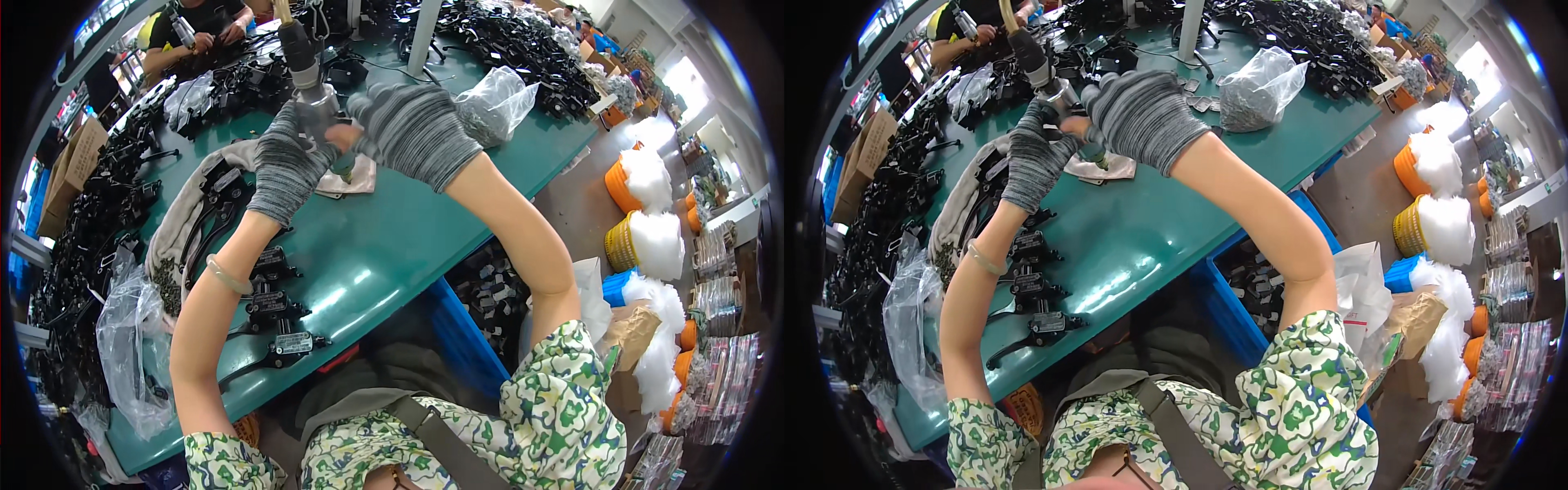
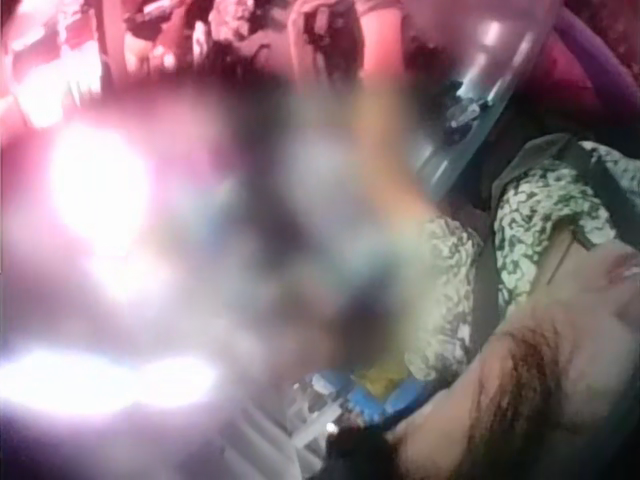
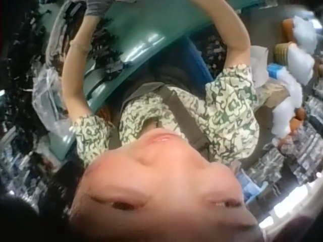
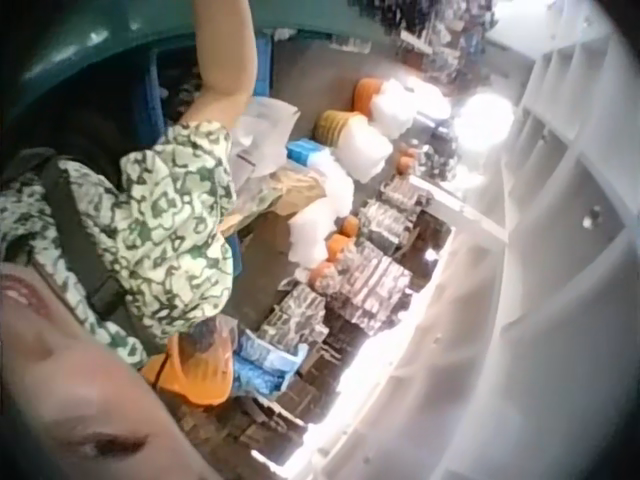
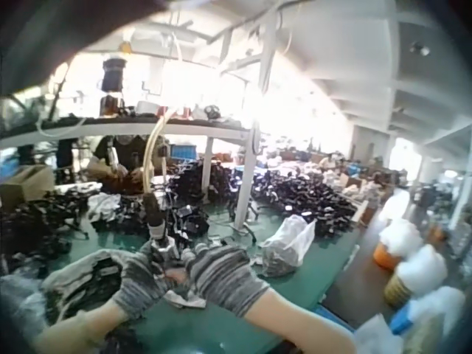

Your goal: Assembling and screwing components onto brake lever handles using a pneumatic screwdriver at a factory workstation.

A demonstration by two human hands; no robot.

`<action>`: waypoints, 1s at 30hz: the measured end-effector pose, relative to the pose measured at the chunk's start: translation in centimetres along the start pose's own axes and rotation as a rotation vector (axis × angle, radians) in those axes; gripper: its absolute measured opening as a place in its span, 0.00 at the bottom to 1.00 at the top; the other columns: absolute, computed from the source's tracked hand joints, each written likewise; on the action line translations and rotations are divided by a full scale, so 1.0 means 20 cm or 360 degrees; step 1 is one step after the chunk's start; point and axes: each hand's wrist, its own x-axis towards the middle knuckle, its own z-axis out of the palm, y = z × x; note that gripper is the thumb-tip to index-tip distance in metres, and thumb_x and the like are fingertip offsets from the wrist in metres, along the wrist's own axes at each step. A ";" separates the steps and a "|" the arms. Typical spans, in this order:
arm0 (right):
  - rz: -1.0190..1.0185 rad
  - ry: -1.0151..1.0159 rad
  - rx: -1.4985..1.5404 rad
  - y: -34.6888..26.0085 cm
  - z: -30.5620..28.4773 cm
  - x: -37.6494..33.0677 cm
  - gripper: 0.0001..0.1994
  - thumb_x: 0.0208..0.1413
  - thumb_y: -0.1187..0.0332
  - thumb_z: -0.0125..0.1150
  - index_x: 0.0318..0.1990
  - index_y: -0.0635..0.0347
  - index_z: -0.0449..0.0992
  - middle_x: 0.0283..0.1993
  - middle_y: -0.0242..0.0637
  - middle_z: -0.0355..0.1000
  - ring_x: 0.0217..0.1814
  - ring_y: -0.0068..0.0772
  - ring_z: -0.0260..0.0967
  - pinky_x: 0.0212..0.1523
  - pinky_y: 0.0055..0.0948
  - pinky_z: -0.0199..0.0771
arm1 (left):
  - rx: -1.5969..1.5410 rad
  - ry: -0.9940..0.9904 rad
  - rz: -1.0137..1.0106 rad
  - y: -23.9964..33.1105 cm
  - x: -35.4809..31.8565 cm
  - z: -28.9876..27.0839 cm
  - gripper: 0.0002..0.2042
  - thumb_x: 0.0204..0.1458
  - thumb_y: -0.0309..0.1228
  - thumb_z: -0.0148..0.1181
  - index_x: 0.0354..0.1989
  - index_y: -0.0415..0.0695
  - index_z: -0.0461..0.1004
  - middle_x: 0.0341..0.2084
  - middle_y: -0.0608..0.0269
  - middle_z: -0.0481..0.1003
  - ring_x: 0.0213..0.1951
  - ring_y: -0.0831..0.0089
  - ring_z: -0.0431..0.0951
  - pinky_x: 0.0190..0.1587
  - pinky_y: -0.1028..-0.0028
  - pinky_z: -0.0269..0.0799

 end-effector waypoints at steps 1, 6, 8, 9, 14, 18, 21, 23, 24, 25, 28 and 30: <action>-0.0099 -0.0090 -0.0031 0.00 0.03 0.01 0.26 0.58 0.43 0.47 0.36 0.58 0.76 0.29 0.42 0.74 0.32 0.42 0.75 0.29 0.43 0.73 | 0.0009 0.0005 -0.0009 -0.01 -0.01 0.00 0.17 0.42 0.27 0.68 0.41 0.40 0.71 0.33 0.64 0.76 0.30 0.75 0.75 0.35 0.74 0.73; -0.0451 0.0243 -0.0236 0.00 0.17 0.06 0.20 0.59 0.48 0.49 0.32 0.57 0.76 0.24 0.39 0.72 0.25 0.38 0.72 0.21 0.36 0.68 | -0.0525 0.0200 0.0198 -0.25 0.08 0.10 0.20 0.42 0.31 0.70 0.43 0.41 0.69 0.31 0.65 0.75 0.30 0.76 0.74 0.35 0.76 0.72; -0.0626 0.0536 -0.0730 0.08 0.30 0.03 0.20 0.61 0.49 0.49 0.28 0.55 0.75 0.21 0.34 0.70 0.22 0.30 0.70 0.20 0.29 0.65 | -0.0349 0.0092 0.0296 -0.14 0.05 0.07 0.18 0.45 0.29 0.68 0.44 0.42 0.69 0.35 0.65 0.75 0.34 0.75 0.75 0.38 0.75 0.73; -0.0333 0.0355 0.0297 0.08 0.32 0.02 0.15 0.60 0.55 0.52 0.36 0.59 0.74 0.27 0.37 0.73 0.26 0.32 0.72 0.22 0.31 0.69 | -0.0210 0.0108 0.0318 -0.04 0.05 0.03 0.16 0.46 0.28 0.67 0.43 0.42 0.70 0.37 0.64 0.76 0.37 0.74 0.76 0.40 0.75 0.73; 0.0330 -0.0765 0.2667 0.12 0.47 0.10 0.18 0.55 0.62 0.62 0.49 0.63 0.71 0.37 0.37 0.75 0.31 0.24 0.73 0.28 0.25 0.73 | 0.0424 0.0167 0.0316 -0.20 0.04 -0.08 0.21 0.39 0.34 0.71 0.42 0.43 0.72 0.33 0.58 0.76 0.37 0.62 0.78 0.40 0.66 0.73; 0.0095 0.0433 0.1759 -0.13 0.63 0.10 0.22 0.50 0.60 0.69 0.48 0.62 0.73 0.35 0.32 0.75 0.32 0.18 0.71 0.31 0.20 0.72 | 0.0289 0.0288 0.0705 -0.37 -0.14 -0.34 0.22 0.41 0.37 0.71 0.45 0.44 0.74 0.36 0.57 0.77 0.42 0.61 0.78 0.45 0.65 0.73; 0.0208 0.0127 0.2477 -0.28 0.68 0.15 0.23 0.46 0.61 0.72 0.48 0.62 0.74 0.32 0.30 0.74 0.32 0.18 0.71 0.32 0.20 0.72 | 0.0042 -0.0076 0.0430 -0.55 -0.33 -0.45 0.13 0.46 0.27 0.67 0.40 0.42 0.75 0.38 0.62 0.77 0.41 0.68 0.78 0.45 0.72 0.73; 0.0172 0.0122 0.2616 -0.36 0.69 0.18 0.22 0.47 0.63 0.69 0.48 0.62 0.73 0.32 0.30 0.74 0.32 0.19 0.70 0.33 0.20 0.71 | 0.0010 -0.0210 0.0226 -0.62 -0.47 -0.45 0.12 0.44 0.32 0.70 0.38 0.44 0.79 0.39 0.60 0.78 0.43 0.65 0.77 0.49 0.70 0.72; 0.0144 0.0122 0.2743 -0.40 0.69 0.18 0.21 0.48 0.64 0.67 0.49 0.63 0.73 0.32 0.31 0.73 0.32 0.19 0.70 0.35 0.20 0.70 | 0.0010 -0.0204 0.0215 -0.63 -0.51 -0.43 0.12 0.44 0.32 0.70 0.38 0.44 0.79 0.39 0.60 0.78 0.43 0.65 0.77 0.49 0.70 0.72; 0.0118 0.0121 0.2869 -0.42 0.68 0.19 0.19 0.50 0.66 0.65 0.49 0.64 0.72 0.32 0.31 0.72 0.33 0.20 0.69 0.36 0.21 0.69 | -0.0063 -0.0174 0.0149 -0.64 -0.53 -0.39 0.12 0.43 0.31 0.70 0.37 0.44 0.80 0.39 0.60 0.78 0.43 0.66 0.78 0.48 0.71 0.73; 0.0098 0.0078 0.2816 -0.45 0.65 0.22 0.19 0.50 0.68 0.63 0.49 0.65 0.71 0.30 0.32 0.71 0.32 0.21 0.70 0.35 0.22 0.70 | -0.0215 -0.0113 -0.0003 -0.65 -0.58 -0.33 0.12 0.42 0.30 0.71 0.37 0.44 0.80 0.38 0.61 0.79 0.41 0.70 0.79 0.47 0.73 0.74; 0.0083 0.0051 0.2793 -0.49 0.62 0.25 0.18 0.50 0.69 0.62 0.49 0.66 0.71 0.29 0.32 0.71 0.32 0.22 0.70 0.34 0.23 0.70 | -0.0388 -0.0083 -0.0144 -0.65 -0.60 -0.31 0.12 0.44 0.26 0.70 0.38 0.43 0.80 0.39 0.62 0.79 0.40 0.75 0.78 0.46 0.75 0.74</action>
